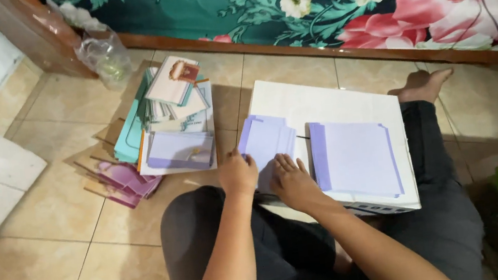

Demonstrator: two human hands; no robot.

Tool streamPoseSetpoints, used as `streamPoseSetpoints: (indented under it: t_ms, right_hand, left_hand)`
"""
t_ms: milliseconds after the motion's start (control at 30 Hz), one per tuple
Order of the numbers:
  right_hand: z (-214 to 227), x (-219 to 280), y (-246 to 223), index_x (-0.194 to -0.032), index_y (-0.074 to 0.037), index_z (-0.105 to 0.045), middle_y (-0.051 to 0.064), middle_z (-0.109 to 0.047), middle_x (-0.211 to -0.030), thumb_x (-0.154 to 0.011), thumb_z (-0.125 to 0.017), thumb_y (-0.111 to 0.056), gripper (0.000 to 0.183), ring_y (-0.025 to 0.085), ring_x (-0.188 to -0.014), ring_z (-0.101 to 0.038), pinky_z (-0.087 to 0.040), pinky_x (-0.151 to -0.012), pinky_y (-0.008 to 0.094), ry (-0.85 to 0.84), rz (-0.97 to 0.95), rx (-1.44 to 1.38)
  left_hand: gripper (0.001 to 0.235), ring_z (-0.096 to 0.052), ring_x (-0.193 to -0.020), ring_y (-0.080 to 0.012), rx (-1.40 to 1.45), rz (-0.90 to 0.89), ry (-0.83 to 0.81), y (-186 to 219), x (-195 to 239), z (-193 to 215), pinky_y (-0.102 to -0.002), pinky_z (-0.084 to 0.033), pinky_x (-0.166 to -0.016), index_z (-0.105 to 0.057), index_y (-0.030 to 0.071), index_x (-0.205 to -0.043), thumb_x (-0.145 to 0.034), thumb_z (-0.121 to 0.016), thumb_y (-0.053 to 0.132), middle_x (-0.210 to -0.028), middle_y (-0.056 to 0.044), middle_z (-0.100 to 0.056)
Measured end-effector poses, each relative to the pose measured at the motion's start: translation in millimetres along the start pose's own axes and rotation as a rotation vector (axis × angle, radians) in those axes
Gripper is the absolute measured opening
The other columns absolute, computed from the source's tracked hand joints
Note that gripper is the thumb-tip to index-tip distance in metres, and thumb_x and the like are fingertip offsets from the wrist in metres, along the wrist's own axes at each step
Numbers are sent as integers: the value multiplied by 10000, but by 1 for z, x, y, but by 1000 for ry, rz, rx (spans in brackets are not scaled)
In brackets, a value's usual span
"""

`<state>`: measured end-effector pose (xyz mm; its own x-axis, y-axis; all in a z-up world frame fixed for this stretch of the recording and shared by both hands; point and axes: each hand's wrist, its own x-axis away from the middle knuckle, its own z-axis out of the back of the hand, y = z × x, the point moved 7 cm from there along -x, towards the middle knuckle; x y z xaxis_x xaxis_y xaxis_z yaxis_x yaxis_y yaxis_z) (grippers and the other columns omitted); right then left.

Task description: Folding paper inserts and stacking them on a box

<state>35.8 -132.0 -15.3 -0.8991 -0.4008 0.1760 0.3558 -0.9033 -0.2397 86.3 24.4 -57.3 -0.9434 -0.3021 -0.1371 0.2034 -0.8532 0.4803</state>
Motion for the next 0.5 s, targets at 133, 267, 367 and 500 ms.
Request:
streamPoseSetpoints:
  t_ms: [133, 267, 367, 500]
  right_hand:
    - [7, 1, -6, -1527, 35, -394, 243, -345, -1619, -1002, -470, -440, 712, 388, -1515, -306, -242, -1215, 584, -16, -23, -52]
    - [29, 16, -7, -1558, 27, -343, 239, -322, -1630, -1034, -390, -575, 799, 369, -1531, -272, -203, -1247, 530, 0, -113, -356]
    - [59, 41, -6, -1591, 9, -244, 333, -364, -1547, -1010, -444, -552, 832, 460, -1463, -322, -249, -1220, 571, 76, -213, -667]
    - [88, 77, 28, -1592, -20, -286, 395, -477, -1438, -897, -662, -307, 840, 536, -1381, -421, -341, -1151, 613, 301, -308, -890]
  left_hand:
    - [326, -751, -892, -297, 59, -1, -65, 30, 10, 60, -418, -585, -806, -696, 68, -1190, -962, -548, 247, -943, -94, -762]
    - [244, -735, -950, -343, 446, 45, -114, 36, 15, 66, -429, -584, -833, -707, 94, -1121, -950, -609, 239, -983, -133, -746]
    - [230, -675, -920, -299, 893, 55, -264, 60, 29, 41, -413, -551, -840, -718, 91, -1055, -919, -683, 274, -922, -149, -727]
    - [136, -572, -751, -165, 1171, -109, -347, 109, 58, 40, -311, -501, -703, -693, 102, -922, -935, -718, 235, -726, -83, -644]
